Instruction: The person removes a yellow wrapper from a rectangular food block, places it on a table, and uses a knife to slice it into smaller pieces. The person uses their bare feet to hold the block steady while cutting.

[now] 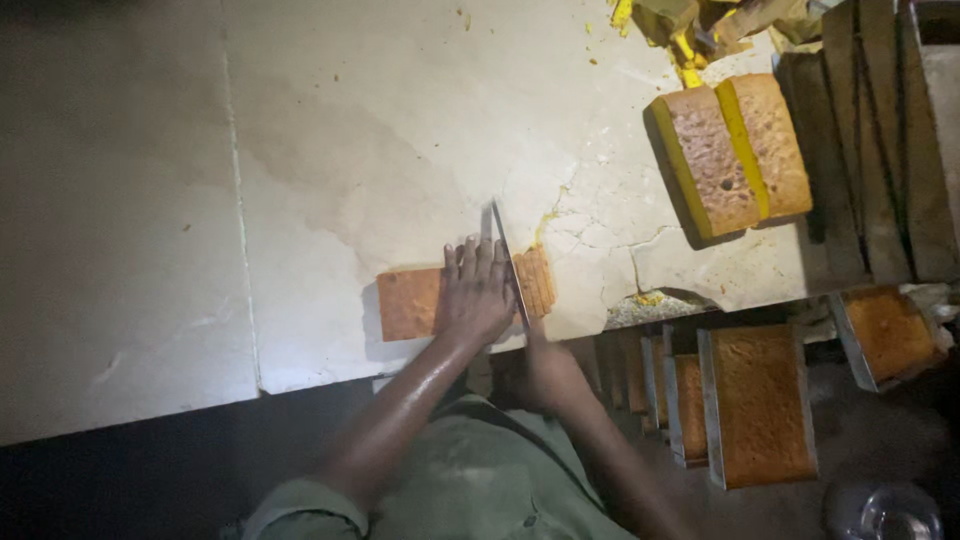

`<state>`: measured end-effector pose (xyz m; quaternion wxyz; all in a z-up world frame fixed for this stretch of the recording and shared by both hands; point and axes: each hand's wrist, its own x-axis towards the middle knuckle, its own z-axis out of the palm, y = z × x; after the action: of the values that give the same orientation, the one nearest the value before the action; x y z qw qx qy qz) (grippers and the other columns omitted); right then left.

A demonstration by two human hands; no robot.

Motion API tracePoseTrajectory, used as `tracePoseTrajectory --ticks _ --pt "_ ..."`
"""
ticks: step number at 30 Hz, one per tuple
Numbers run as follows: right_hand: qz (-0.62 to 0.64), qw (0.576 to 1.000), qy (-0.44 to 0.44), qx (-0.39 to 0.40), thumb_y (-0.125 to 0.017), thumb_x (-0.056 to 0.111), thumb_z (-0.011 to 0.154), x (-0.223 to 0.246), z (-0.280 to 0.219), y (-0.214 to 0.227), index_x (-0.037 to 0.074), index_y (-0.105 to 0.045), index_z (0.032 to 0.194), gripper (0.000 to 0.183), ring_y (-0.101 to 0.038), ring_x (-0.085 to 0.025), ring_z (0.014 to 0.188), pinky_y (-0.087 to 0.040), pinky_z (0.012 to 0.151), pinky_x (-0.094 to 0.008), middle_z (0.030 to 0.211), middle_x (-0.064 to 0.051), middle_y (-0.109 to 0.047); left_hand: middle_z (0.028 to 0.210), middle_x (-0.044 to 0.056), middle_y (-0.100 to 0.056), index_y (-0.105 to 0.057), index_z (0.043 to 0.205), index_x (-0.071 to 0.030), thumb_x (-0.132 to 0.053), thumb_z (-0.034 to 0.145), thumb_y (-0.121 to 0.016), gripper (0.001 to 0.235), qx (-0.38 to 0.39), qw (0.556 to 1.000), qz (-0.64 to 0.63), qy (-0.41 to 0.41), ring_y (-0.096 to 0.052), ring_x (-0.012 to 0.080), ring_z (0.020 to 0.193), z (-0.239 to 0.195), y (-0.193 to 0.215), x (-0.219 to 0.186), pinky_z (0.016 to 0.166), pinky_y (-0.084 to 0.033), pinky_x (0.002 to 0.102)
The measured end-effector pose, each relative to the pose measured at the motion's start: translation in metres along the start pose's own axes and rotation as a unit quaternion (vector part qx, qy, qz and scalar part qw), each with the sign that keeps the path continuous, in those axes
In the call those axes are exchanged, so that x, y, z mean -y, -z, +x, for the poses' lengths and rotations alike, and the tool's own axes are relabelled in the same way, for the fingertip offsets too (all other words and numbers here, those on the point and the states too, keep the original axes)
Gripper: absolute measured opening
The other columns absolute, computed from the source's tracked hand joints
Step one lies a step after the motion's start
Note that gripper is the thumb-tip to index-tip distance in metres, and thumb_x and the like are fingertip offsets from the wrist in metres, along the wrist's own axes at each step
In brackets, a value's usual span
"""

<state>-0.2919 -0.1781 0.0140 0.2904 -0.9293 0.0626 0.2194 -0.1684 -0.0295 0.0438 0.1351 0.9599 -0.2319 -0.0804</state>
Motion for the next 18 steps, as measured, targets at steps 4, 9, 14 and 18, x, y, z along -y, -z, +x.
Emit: tracePoseTrajectory --ticks 4,9,14,18 --pt "-0.051 0.994 0.033 0.088 -0.075 0.015 0.082 -0.048 -0.071 -0.018 0.001 -0.008 0.155 0.1 -0.063 -0.053 0.109 -0.054 0.091 -0.053 0.119 -0.038 -0.062 0.157 0.021 -0.037 -0.031 0.155 0.004 -0.038 0.1 -0.039 0.069 0.061 0.998 0.005 0.001 -0.024 0.0365 0.153 0.0 0.004 0.0 0.125 -0.009 0.059" --pt "-0.028 0.997 0.065 -0.002 -0.07 0.01 0.083 -0.042 -0.028 -0.039 -0.001 -0.008 0.161 0.1 -0.066 -0.053 0.103 -0.055 0.085 -0.054 0.114 -0.034 -0.067 0.159 0.023 -0.036 -0.032 0.157 0.006 -0.038 0.103 -0.037 0.069 0.026 1.0 0.008 -0.009 -0.026 0.0367 0.152 -0.004 -0.014 0.003 0.126 -0.011 0.059" --pt "0.009 1.0 0.002 -0.008 -0.082 0.02 0.077 0.025 0.041 0.014 0.001 -0.042 0.128 0.068 -0.069 -0.048 0.103 -0.056 0.087 -0.053 0.107 -0.029 -0.072 0.16 0.027 -0.035 -0.034 0.155 0.005 -0.038 0.103 -0.039 0.067 -0.075 0.996 0.034 -0.023 -0.026 0.0397 0.153 -0.004 -0.02 0.01 0.124 -0.013 0.06" --pt "0.039 0.998 -0.045 0.03 -0.077 0.022 0.086 0.041 0.0 0.025 -0.001 -0.033 0.142 0.075 -0.068 -0.051 0.104 -0.054 0.089 -0.054 0.108 -0.031 -0.072 0.158 0.023 -0.036 -0.035 0.154 0.001 -0.038 0.098 -0.042 0.068 -0.012 1.0 0.016 0.008 -0.026 0.0403 0.15 -0.01 -0.008 0.008 0.121 -0.01 0.066"
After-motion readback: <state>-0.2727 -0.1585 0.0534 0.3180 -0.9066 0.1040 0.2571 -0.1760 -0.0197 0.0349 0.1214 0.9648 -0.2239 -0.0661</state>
